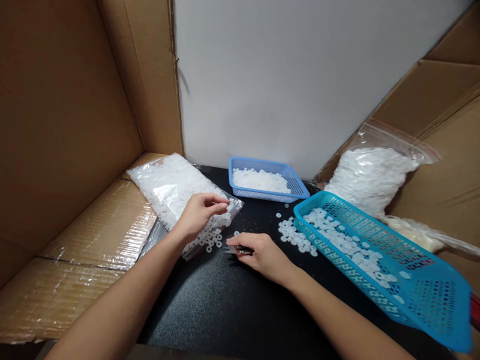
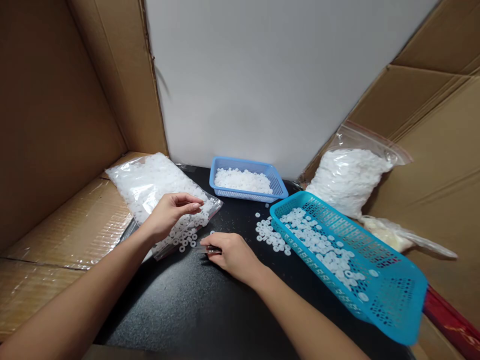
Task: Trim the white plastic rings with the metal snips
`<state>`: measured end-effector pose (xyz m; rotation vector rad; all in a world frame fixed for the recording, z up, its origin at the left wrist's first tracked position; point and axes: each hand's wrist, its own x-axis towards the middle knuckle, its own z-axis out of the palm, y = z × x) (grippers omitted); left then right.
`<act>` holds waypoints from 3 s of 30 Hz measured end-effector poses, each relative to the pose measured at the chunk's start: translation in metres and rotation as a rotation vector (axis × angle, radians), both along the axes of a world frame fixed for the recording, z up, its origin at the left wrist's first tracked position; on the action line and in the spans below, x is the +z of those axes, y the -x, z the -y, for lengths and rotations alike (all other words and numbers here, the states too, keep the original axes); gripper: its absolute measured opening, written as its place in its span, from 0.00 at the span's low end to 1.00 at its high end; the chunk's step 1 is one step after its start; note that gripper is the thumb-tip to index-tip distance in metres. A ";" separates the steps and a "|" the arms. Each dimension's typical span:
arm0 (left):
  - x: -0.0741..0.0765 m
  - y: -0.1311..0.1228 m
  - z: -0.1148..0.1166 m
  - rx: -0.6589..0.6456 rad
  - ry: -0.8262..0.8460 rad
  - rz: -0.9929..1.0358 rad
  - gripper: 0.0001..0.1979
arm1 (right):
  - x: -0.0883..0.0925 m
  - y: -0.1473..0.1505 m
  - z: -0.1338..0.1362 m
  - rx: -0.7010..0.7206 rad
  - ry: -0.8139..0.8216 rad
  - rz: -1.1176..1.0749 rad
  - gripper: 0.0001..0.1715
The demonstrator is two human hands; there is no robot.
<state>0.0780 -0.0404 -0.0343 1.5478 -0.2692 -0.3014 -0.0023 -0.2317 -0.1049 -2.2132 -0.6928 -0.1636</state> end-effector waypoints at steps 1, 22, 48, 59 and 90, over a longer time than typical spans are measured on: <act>-0.001 0.001 0.001 0.004 0.031 -0.033 0.03 | -0.001 0.000 0.001 0.019 0.003 0.007 0.21; 0.002 0.059 0.037 -0.283 0.304 -0.459 0.35 | 0.047 0.019 0.028 -0.097 -0.775 -0.213 0.09; -0.004 0.071 0.041 -0.362 0.499 -0.473 0.21 | 0.047 0.034 0.019 -0.158 -0.540 0.139 0.11; -0.001 0.076 0.044 -0.246 0.476 -0.417 0.17 | 0.051 0.038 0.017 -0.343 -0.398 0.349 0.08; 0.009 0.073 0.043 -0.202 0.483 -0.439 0.11 | 0.059 0.041 0.040 -0.319 -0.010 0.683 0.43</act>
